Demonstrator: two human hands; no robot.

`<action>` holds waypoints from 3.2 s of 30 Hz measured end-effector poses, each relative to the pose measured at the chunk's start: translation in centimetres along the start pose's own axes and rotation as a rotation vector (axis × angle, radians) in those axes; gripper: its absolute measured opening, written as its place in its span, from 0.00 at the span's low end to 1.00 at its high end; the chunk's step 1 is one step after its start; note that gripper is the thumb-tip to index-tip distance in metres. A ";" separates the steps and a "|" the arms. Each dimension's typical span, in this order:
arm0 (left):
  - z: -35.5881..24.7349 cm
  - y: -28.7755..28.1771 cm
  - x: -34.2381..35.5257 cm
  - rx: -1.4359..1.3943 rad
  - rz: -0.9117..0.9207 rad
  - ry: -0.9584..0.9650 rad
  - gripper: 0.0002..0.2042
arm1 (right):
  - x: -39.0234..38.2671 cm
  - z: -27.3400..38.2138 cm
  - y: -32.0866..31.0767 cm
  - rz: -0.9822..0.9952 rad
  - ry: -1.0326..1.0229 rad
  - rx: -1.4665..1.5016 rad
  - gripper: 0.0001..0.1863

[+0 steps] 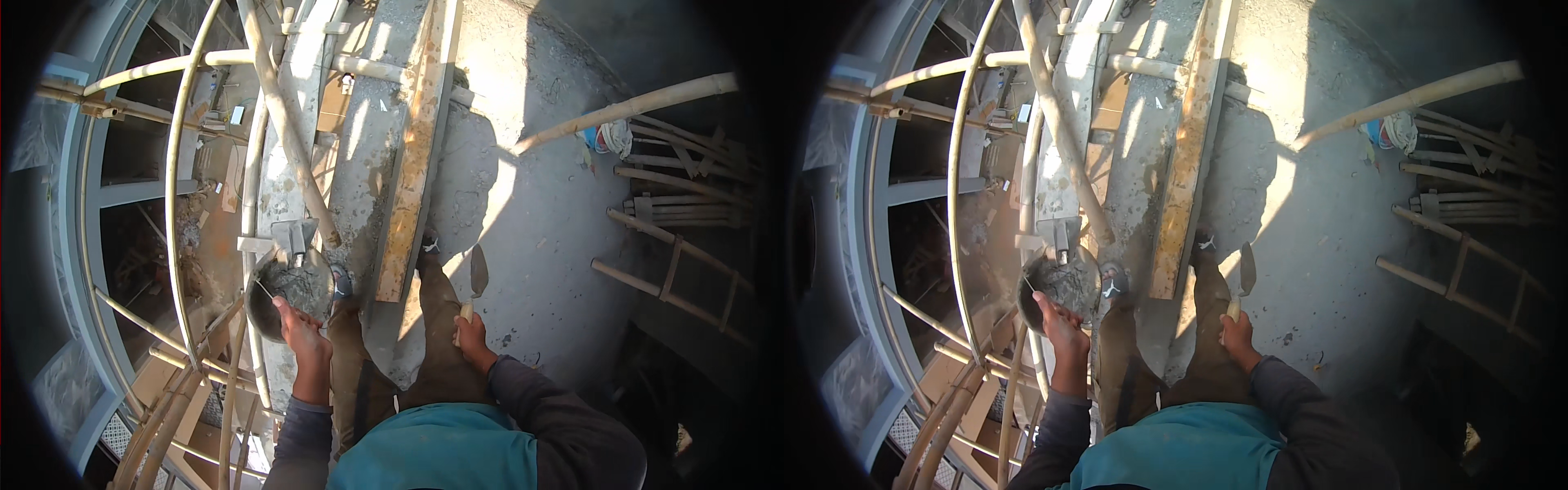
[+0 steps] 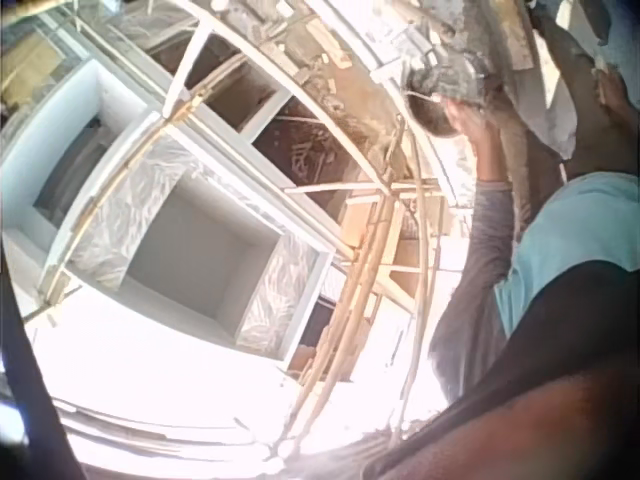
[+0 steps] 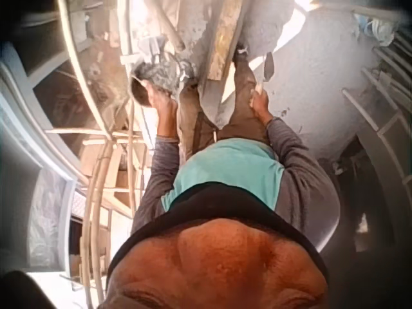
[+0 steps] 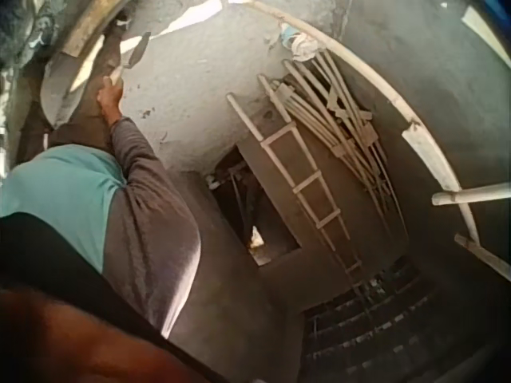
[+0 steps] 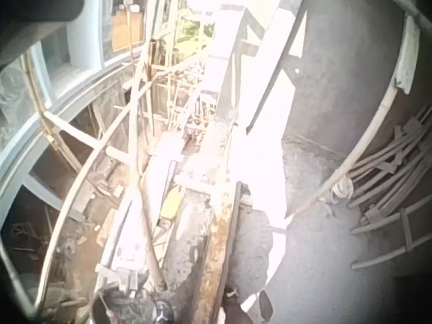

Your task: Using a wooden board and a trowel to shape and smooth wet concrete on a curved architectural ledge.

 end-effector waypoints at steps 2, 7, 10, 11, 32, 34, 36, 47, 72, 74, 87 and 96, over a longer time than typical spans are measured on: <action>0.0 4.8 -3.6 0.077 0.165 -0.010 0.25 | 0.7 -2.1 -1.2 -0.015 0.063 0.193 0.14; 4.2 16.6 -10.5 0.174 0.348 -0.097 0.25 | 2.6 -4.2 -4.5 -0.036 0.119 0.467 0.14; 9.0 24.6 -13.2 0.209 0.451 -0.119 0.26 | 4.0 -3.7 -7.0 -0.040 0.122 0.497 0.14; 10.7 27.2 -13.8 0.210 0.486 -0.094 0.26 | 4.3 -3.6 -7.6 -0.034 0.139 0.532 0.15; 56.6 56.4 -23.9 0.837 1.124 -0.691 0.44 | 7.6 -3.7 -11.8 0.016 0.449 1.015 0.17; 57.5 55.6 -21.9 1.025 1.069 -0.526 0.53 | 9.2 -2.9 -13.0 -0.008 0.378 1.016 0.19; 58.2 55.5 -22.0 1.134 1.221 -0.570 0.59 | 11.8 -2.5 -14.8 -0.044 0.359 0.896 0.20; 32.4 48.3 -10.1 1.380 1.063 0.276 0.33 | 28.4 5.4 -24.2 -0.081 0.008 -0.196 0.49; 45.2 -11.5 -41.1 0.522 -0.074 0.146 0.23 | 24.6 15.1 -29.1 0.275 -0.583 -1.750 0.26; 53.7 -18.3 -47.8 0.409 -0.367 -0.023 0.23 | 21.2 16.1 -23.4 0.336 -1.181 -1.838 0.25; 76.1 -10.1 -74.4 -0.088 -0.958 -0.543 0.23 | 0.1 6.3 -5.6 0.842 -1.465 -1.938 0.23; 67.6 11.4 -77.2 -0.709 -0.893 -0.626 0.18 | -6.0 -17.0 -5.0 1.144 -1.921 -2.770 0.26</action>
Point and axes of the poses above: each hand's wrist, its own x-axis towards the middle knuckle, its own y-axis out of the palm, z = x × y, the point moved 10 cm from there along x, towards the middle knuckle, and after that the axes turned 6 degrees about y, right-handed, at the moved point
